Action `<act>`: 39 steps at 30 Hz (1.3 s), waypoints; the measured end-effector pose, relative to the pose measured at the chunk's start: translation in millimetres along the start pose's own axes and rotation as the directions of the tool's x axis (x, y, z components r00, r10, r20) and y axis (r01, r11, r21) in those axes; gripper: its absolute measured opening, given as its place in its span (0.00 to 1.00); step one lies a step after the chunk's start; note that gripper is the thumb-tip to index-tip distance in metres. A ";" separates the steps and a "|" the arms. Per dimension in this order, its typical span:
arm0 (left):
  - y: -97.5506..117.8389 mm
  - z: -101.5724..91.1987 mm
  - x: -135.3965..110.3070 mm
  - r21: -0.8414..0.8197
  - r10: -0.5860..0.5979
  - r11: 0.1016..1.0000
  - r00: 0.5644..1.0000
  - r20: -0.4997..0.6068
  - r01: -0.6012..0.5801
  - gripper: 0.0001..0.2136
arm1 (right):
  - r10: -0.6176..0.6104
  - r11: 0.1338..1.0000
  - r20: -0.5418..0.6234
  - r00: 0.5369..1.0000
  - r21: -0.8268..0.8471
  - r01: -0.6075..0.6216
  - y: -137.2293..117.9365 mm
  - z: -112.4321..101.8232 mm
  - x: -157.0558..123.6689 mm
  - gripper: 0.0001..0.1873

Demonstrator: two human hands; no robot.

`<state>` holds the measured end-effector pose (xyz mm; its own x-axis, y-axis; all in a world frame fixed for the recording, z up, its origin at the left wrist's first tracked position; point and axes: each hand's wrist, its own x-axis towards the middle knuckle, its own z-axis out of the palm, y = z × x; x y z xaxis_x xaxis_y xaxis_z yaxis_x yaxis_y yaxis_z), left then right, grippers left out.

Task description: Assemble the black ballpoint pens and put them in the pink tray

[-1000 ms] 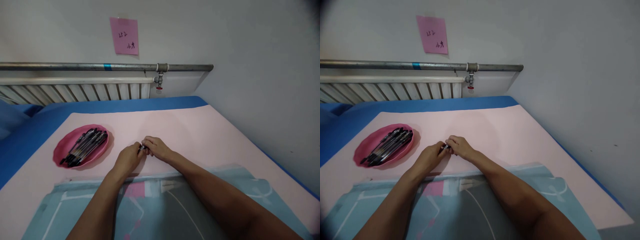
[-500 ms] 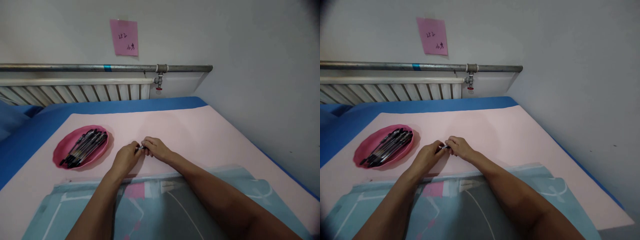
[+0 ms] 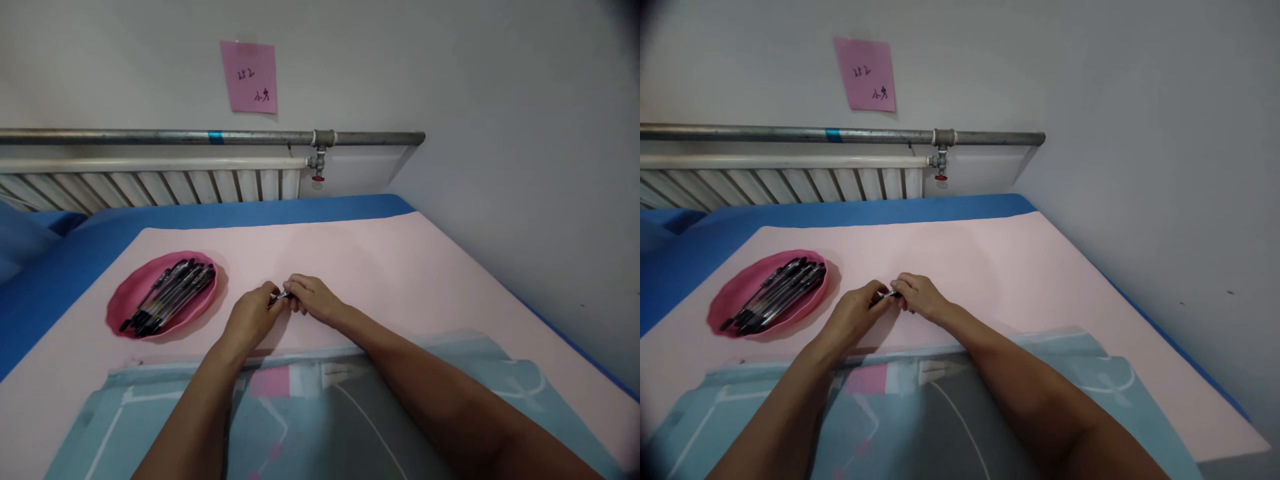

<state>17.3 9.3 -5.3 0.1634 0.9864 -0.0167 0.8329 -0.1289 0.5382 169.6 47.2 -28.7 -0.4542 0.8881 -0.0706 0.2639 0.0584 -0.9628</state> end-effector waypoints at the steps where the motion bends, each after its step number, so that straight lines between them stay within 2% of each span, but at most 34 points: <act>1: 0.2 0.0 -0.3 0.000 0.004 1.000 1.000 -0.003 -0.004 0.11 | -0.001 1.000 0.001 1.000 0.008 0.001 0.0 0.0 0.0 0.13; 9: 2.6 -0.7 -0.2 0.058 0.048 0.997 0.998 0.037 -0.050 0.09 | -0.012 1.000 0.000 1.000 0.026 0.012 1.8 -0.1 1.1 0.14; 39: 4.3 0.6 0.9 0.123 0.044 0.991 0.998 0.055 -0.050 0.14 | -0.025 0.996 0.001 1.000 0.080 0.025 7.6 -0.5 2.2 0.19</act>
<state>21.3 9.5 -3.5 0.2287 0.9727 -0.0396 0.8825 -0.1900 0.4302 171.0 49.9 -36.0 -0.4614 0.8859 -0.0470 0.1834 0.0434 -0.9821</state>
